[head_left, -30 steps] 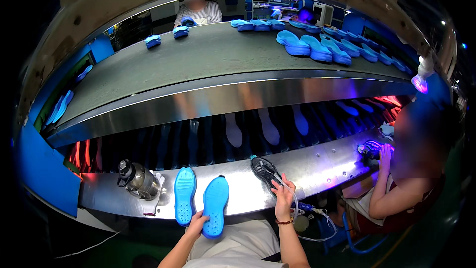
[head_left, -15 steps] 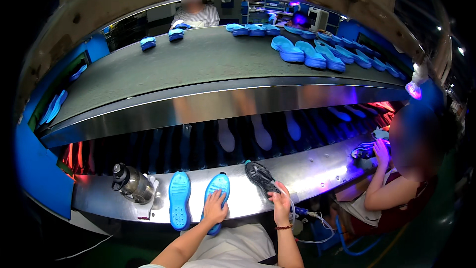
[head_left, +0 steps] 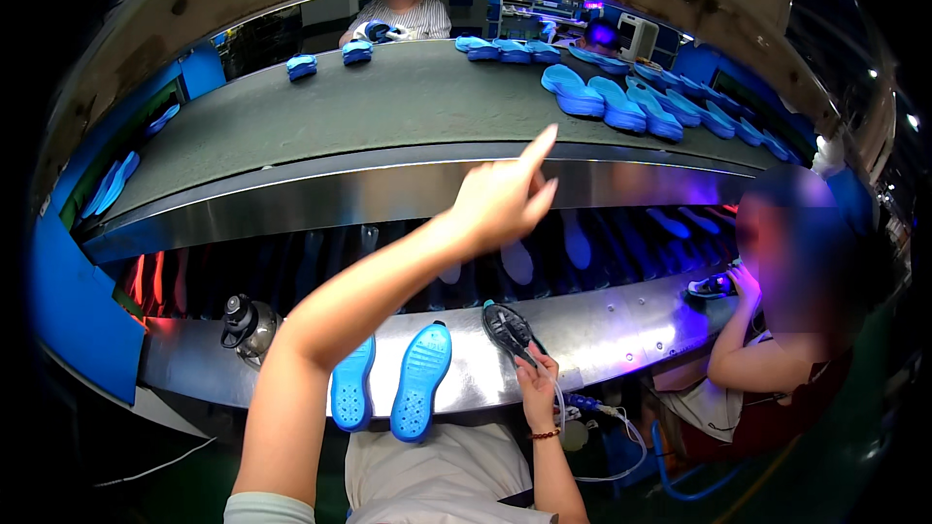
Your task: The person picks up blue shoe soles from a conveyor belt and applies a liquid to the bottom surface using a brush before returning them to the belt.
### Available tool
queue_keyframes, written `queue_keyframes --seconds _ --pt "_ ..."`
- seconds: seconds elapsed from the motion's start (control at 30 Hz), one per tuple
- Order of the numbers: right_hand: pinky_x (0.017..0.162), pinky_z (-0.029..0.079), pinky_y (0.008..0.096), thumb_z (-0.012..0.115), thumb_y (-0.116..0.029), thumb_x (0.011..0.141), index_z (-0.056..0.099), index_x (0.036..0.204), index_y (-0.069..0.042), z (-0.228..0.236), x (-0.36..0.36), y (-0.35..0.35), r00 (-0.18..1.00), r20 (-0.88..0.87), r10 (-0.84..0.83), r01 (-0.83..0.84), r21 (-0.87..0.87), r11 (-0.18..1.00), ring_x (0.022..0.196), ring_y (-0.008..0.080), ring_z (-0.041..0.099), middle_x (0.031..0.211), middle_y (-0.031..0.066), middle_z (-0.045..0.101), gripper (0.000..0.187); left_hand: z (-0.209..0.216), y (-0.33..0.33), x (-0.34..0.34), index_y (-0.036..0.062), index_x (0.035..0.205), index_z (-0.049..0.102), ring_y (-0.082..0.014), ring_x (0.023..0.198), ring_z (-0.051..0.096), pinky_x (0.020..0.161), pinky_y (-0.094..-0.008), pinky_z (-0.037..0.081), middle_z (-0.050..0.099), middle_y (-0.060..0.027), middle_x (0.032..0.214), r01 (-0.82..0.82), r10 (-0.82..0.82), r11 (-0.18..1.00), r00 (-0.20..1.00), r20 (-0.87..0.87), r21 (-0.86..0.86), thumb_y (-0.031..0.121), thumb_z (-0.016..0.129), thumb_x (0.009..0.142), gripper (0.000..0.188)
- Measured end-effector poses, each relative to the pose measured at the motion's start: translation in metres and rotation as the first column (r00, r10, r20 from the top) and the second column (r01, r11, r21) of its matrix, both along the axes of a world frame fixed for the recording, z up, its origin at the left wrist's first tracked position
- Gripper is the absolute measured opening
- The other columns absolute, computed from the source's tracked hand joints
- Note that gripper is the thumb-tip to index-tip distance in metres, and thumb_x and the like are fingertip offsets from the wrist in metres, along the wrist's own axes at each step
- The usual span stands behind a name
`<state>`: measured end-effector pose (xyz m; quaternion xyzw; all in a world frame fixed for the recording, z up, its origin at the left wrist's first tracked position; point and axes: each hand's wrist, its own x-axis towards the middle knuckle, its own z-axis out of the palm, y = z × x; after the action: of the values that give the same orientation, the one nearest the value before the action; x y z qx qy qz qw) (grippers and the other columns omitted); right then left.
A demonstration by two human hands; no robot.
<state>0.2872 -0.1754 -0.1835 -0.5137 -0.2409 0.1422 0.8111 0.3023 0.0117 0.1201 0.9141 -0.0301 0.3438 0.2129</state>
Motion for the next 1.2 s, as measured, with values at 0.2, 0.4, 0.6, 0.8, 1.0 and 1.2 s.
queue_keyframes --seconds 0.2,0.4,0.6,0.8,1.0,1.2 --pt "0.085 0.040 0.0238 0.049 0.003 0.083 0.036 0.112 -0.005 0.004 -0.008 0.003 0.999 0.045 0.023 -0.021 -0.049 0.999 0.107 0.0190 0.049 0.134 0.0130 0.031 0.033 0.049 0.013 0.041 0.0097 0.135 0.025 -0.0259 0.069 0.062 0.067 -0.0349 0.048 0.064 -0.0120 0.074 -0.102 0.094 0.990 0.993 -0.076 -0.100 0.025 0.054 0.078 0.065" --pt "0.086 0.041 0.0279 0.045 -0.003 0.087 0.032 0.111 -0.004 -0.004 0.000 -0.014 0.998 0.044 -0.035 0.039 -0.097 0.995 0.105 0.0180 0.050 0.130 0.0143 0.037 0.028 -0.143 -0.003 -0.040 0.0012 0.116 0.047 -0.0297 0.095 0.055 0.079 -0.0371 0.045 0.054 -0.0187 0.107 0.182 -0.248 0.964 0.877 -0.411 -0.192 0.021 0.060 0.073 0.049" --pt "0.085 0.041 0.0264 0.047 -0.001 0.085 0.034 0.109 -0.004 -0.010 0.005 -0.018 0.997 0.025 -0.066 0.068 -0.069 0.995 0.100 0.0160 0.051 0.123 0.0156 0.042 0.027 -0.350 -0.021 -0.125 -0.0054 0.124 0.033 -0.0386 0.119 0.032 0.101 -0.0444 0.024 0.031 -0.0263 0.130 -0.343 0.315 0.939 0.814 -0.488 0.035 0.026 0.060 0.072 0.067" --pt "0.083 0.040 0.0246 0.050 -0.002 0.085 0.041 0.106 -0.004 0.000 0.006 0.003 0.982 0.153 -0.108 0.133 -0.164 0.978 0.094 0.0142 0.050 0.104 0.0088 0.053 0.023 -0.346 -0.022 -0.116 -0.0028 0.127 0.033 -0.0342 0.124 0.027 0.103 -0.0427 0.020 0.031 -0.0189 0.134 -0.446 0.364 0.894 0.782 -0.506 -0.047 0.016 0.057 0.069 0.065" --pt "0.080 0.044 0.0244 0.050 -0.007 0.087 0.052 0.104 0.000 -0.007 0.027 0.012 0.862 0.447 -0.238 0.374 -0.243 0.895 0.096 0.0151 0.051 0.114 0.0113 0.047 0.019 -0.356 -0.020 -0.113 -0.0027 0.121 0.043 -0.0330 0.123 0.032 0.103 -0.0400 0.022 0.038 -0.0176 0.131 -0.448 0.355 0.882 0.835 -0.420 -0.146 0.010 0.054 0.068 0.055" --pt "0.071 0.042 0.0223 0.056 -0.010 0.083 0.052 0.104 -0.005 0.002 0.032 0.029 0.986 0.055 -0.160 0.167 -0.152 0.974 0.090 0.0119 0.052 0.110 0.0073 0.053 0.021 -0.356 -0.023 -0.109 -0.0019 0.119 0.045 -0.0326 0.121 0.034 0.102 -0.0387 0.024 0.041 -0.0161 0.128 -0.477 0.375 0.858 0.835 -0.404 -0.189 0.006 0.052 0.066 0.054"
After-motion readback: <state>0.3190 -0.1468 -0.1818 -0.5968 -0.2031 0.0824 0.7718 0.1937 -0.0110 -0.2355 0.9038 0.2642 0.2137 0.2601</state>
